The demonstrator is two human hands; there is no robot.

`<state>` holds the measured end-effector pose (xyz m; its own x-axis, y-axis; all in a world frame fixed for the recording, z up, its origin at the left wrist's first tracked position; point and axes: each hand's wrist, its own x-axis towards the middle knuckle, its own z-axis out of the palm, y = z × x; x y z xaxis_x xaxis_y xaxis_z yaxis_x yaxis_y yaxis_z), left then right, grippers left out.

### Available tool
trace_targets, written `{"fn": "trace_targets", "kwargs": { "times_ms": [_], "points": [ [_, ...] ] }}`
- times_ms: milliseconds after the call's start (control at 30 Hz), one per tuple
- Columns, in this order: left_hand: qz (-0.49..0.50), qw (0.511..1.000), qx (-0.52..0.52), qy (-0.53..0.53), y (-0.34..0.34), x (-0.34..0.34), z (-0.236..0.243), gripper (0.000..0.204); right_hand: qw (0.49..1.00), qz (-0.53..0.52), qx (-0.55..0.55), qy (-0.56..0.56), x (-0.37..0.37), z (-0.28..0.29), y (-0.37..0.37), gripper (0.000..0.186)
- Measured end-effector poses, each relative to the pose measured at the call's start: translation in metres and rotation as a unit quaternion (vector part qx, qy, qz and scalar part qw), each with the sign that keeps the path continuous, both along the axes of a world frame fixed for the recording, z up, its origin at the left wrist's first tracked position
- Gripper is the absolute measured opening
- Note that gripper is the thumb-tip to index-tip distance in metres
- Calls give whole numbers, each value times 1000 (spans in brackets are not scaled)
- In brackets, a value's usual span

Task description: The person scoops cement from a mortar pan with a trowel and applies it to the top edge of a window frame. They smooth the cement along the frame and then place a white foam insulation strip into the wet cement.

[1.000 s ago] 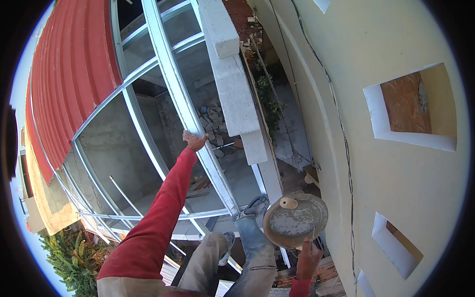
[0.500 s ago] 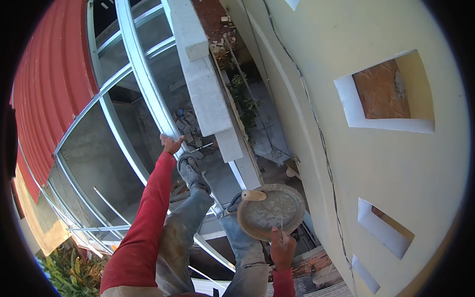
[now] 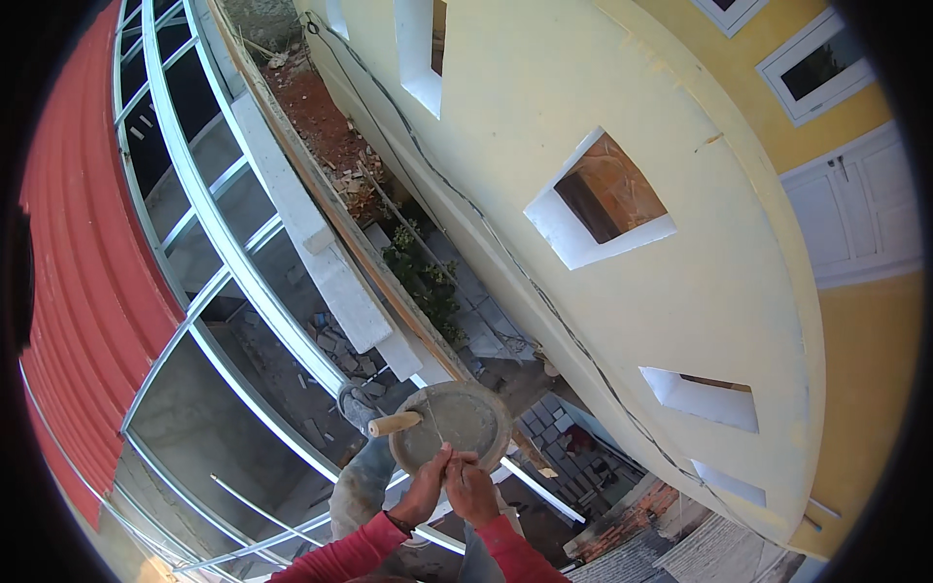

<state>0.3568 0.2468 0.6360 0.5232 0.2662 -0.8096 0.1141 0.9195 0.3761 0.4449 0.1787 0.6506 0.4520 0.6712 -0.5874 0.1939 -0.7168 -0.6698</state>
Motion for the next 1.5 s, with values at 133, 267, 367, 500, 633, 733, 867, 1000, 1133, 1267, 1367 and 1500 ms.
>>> {"fn": "trace_targets", "kwargs": {
  "times_ms": [133,267,367,500,633,733,867,1000,1133,1267,1367,1500],
  "points": [
    [107,986,117,44,6,-5,31,50,990,101,97,-33,-7,38,32,50],
    [255,957,132,41,20,-5,59,32,862,485,122,-87,38,109,93,32],
    [354,935,18,31,74,-7,113,29,810,581,-4,-80,42,172,164,34],
    [419,906,50,41,100,-37,124,29,789,522,211,-246,139,239,271,37],
    [502,844,71,175,109,-40,146,31,745,151,340,-553,332,257,386,62],
    [559,811,87,145,125,-35,141,35,765,65,165,-619,408,251,412,75],
    [553,814,61,169,129,-77,180,40,780,26,12,-626,459,236,434,92],
    [553,801,81,213,146,-92,186,40,784,-9,-55,-619,513,239,453,109],
    [554,804,81,197,149,-112,214,34,807,-23,-91,-584,568,227,479,141],
    [573,806,66,133,116,-126,251,26,815,21,-16,-579,501,214,488,130],
    [570,810,69,122,113,-117,283,29,826,31,-40,-561,468,226,467,124],
    [550,828,64,87,106,-117,291,40,834,31,-38,-549,468,231,454,123]
  ]
}}
